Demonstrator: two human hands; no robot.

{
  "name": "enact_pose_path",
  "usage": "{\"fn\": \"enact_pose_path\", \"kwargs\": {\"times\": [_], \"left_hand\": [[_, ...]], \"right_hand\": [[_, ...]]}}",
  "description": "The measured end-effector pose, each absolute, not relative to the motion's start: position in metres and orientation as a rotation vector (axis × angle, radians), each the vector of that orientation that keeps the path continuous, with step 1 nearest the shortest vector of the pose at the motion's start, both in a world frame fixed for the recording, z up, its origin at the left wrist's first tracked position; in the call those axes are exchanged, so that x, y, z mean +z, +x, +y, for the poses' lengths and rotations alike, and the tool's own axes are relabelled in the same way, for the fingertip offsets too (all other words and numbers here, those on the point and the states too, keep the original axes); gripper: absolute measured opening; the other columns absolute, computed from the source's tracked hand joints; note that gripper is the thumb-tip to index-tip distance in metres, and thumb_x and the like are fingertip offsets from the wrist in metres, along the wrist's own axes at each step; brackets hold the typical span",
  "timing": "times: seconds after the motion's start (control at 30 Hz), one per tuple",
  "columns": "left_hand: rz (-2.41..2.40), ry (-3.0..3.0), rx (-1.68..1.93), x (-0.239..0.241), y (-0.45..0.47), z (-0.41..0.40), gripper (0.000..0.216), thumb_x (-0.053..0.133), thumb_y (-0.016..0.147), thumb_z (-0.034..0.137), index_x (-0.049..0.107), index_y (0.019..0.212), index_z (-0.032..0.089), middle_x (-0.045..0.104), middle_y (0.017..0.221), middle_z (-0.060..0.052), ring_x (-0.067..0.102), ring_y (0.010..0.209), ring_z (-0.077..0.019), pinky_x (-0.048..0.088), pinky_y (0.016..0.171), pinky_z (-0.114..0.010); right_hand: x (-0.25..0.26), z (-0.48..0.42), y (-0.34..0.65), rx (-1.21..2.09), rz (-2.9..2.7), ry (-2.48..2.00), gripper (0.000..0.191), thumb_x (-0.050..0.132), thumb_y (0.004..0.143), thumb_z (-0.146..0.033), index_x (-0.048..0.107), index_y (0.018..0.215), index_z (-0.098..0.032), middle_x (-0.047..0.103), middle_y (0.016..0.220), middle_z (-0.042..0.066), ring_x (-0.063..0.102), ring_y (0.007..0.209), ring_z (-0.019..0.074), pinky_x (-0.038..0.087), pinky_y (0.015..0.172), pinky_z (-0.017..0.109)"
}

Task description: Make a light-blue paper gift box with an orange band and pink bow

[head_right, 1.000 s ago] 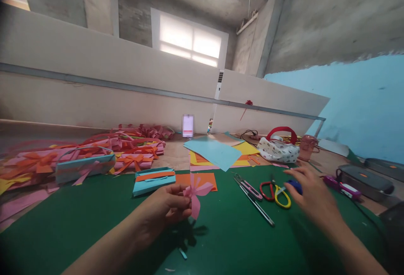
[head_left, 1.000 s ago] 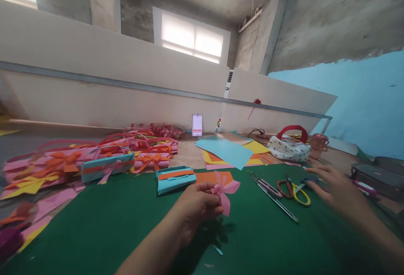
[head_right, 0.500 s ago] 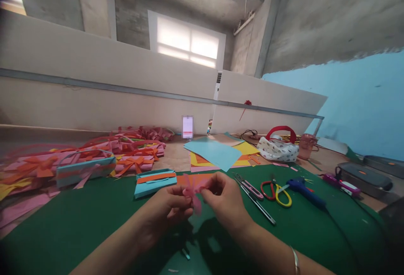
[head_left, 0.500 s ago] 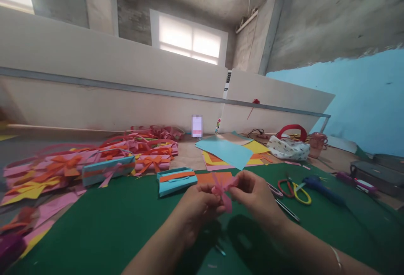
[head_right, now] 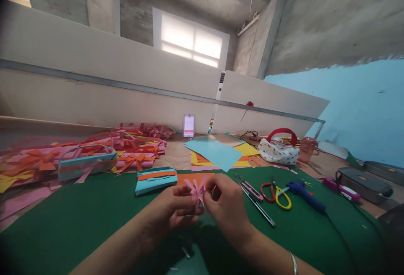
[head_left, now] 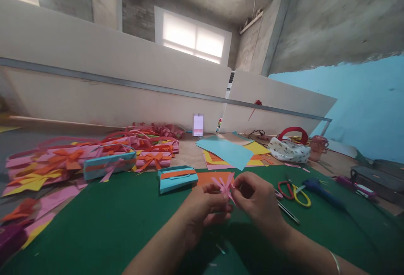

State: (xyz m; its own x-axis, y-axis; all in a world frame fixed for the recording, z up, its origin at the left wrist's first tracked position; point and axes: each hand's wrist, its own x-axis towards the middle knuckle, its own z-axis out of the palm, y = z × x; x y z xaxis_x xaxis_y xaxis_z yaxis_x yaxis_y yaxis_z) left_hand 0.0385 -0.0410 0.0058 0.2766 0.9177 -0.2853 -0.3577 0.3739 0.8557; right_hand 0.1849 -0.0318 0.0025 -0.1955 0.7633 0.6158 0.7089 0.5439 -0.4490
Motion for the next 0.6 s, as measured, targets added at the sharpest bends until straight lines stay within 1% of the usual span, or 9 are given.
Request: {"fn": "enact_pose_path", "kwargs": {"times": [0.07, 0.1, 0.17, 0.23, 0.3, 0.37, 0.47, 0.6], "left_hand": [[0.950, 0.779, 0.969, 0.0056, 0.0387, -0.0406, 0.013, 0.064, 0.067, 0.014, 0.058, 0.079, 0.012, 0.061, 0.066, -0.005, 0.059, 0.059, -0.0119, 0.053, 0.058, -0.023], [0.971, 0.787, 0.972, 0.0056, 0.0390, -0.0404, 0.009, 0.062, 0.069, 0.016, 0.058, 0.075, 0.012, 0.061, 0.063, -0.005, 0.059, 0.058, -0.0114, 0.053, 0.058, -0.024], [1.002, 0.795, 0.976, 0.0061, 0.0398, -0.0397, 0.003, 0.060, 0.068, 0.012, 0.057, 0.068, 0.012, 0.057, 0.055, -0.002, 0.055, 0.052, -0.0091, 0.054, 0.059, -0.024], [1.023, 0.795, 0.968, 0.0065, 0.0403, -0.0389, 0.006, 0.058, 0.066, 0.007, 0.056, 0.064, 0.012, 0.051, 0.049, 0.002, 0.048, 0.045, -0.0059, 0.054, 0.058, -0.024], [1.035, 0.795, 0.950, 0.0062, 0.0405, -0.0381, 0.008, 0.058, 0.064, 0.005, 0.058, 0.067, 0.012, 0.052, 0.051, 0.002, 0.047, 0.044, -0.0052, 0.053, 0.056, -0.022], [1.033, 0.788, 0.928, 0.0052, 0.0404, -0.0371, 0.010, 0.058, 0.063, 0.005, 0.060, 0.071, 0.011, 0.056, 0.057, 0.000, 0.053, 0.049, -0.0071, 0.052, 0.054, -0.020], [1.015, 0.784, 0.918, 0.0027, 0.0405, -0.0356, 0.008, 0.059, 0.064, 0.006, 0.059, 0.070, 0.012, 0.057, 0.059, -0.002, 0.056, 0.054, -0.0087, 0.049, 0.050, -0.017], [0.988, 0.755, 0.926, -0.0003, 0.0419, -0.0329, 0.008, 0.058, 0.064, 0.004, 0.059, 0.066, 0.012, 0.053, 0.055, 0.000, 0.053, 0.049, -0.0071, 0.045, 0.045, -0.014]], "right_hand": [[0.0019, -0.0314, 0.1863, 0.038, -1.935, -1.214, 0.005, 0.055, 0.073, -0.014, 0.057, 0.071, -0.019, 0.057, 0.062, -0.002, 0.050, 0.052, 0.0103, 0.038, 0.049, 0.021], [0.0010, -0.0313, 0.1871, -0.020, -1.938, -1.209, 0.006, 0.055, 0.073, -0.013, 0.057, 0.071, -0.018, 0.057, 0.061, -0.001, 0.049, 0.051, 0.0104, 0.038, 0.049, 0.021], [-0.0018, -0.0311, 0.1883, -0.182, -1.961, -1.158, 0.008, 0.054, 0.073, -0.011, 0.057, 0.070, -0.018, 0.059, 0.062, 0.000, 0.049, 0.051, 0.0106, 0.038, 0.049, 0.022], [-0.0046, -0.0311, 0.1893, -0.349, -2.021, -1.069, 0.012, 0.051, 0.077, -0.010, 0.058, 0.069, -0.017, 0.061, 0.065, 0.002, 0.052, 0.055, 0.0112, 0.038, 0.052, 0.023], [-0.0064, -0.0312, 0.1897, -0.471, -2.093, -0.965, 0.017, 0.048, 0.080, -0.010, 0.059, 0.069, -0.017, 0.064, 0.071, 0.005, 0.055, 0.061, 0.0121, 0.039, 0.056, 0.023], [-0.0071, -0.0311, 0.1895, -0.575, -2.100, -0.848, 0.019, 0.049, 0.082, -0.010, 0.061, 0.069, -0.017, 0.064, 0.073, 0.005, 0.056, 0.066, 0.0130, 0.039, 0.060, 0.024], [-0.0067, -0.0311, 0.1890, -0.712, -2.055, -0.724, 0.015, 0.053, 0.080, -0.009, 0.063, 0.071, -0.016, 0.064, 0.072, 0.005, 0.054, 0.065, 0.0138, 0.037, 0.060, 0.026], [-0.0060, -0.0316, 0.1903, -0.807, -2.099, -0.653, 0.010, 0.055, 0.079, -0.010, 0.065, 0.081, -0.013, 0.064, 0.073, 0.007, 0.053, 0.066, 0.0154, 0.035, 0.060, 0.029]]}}
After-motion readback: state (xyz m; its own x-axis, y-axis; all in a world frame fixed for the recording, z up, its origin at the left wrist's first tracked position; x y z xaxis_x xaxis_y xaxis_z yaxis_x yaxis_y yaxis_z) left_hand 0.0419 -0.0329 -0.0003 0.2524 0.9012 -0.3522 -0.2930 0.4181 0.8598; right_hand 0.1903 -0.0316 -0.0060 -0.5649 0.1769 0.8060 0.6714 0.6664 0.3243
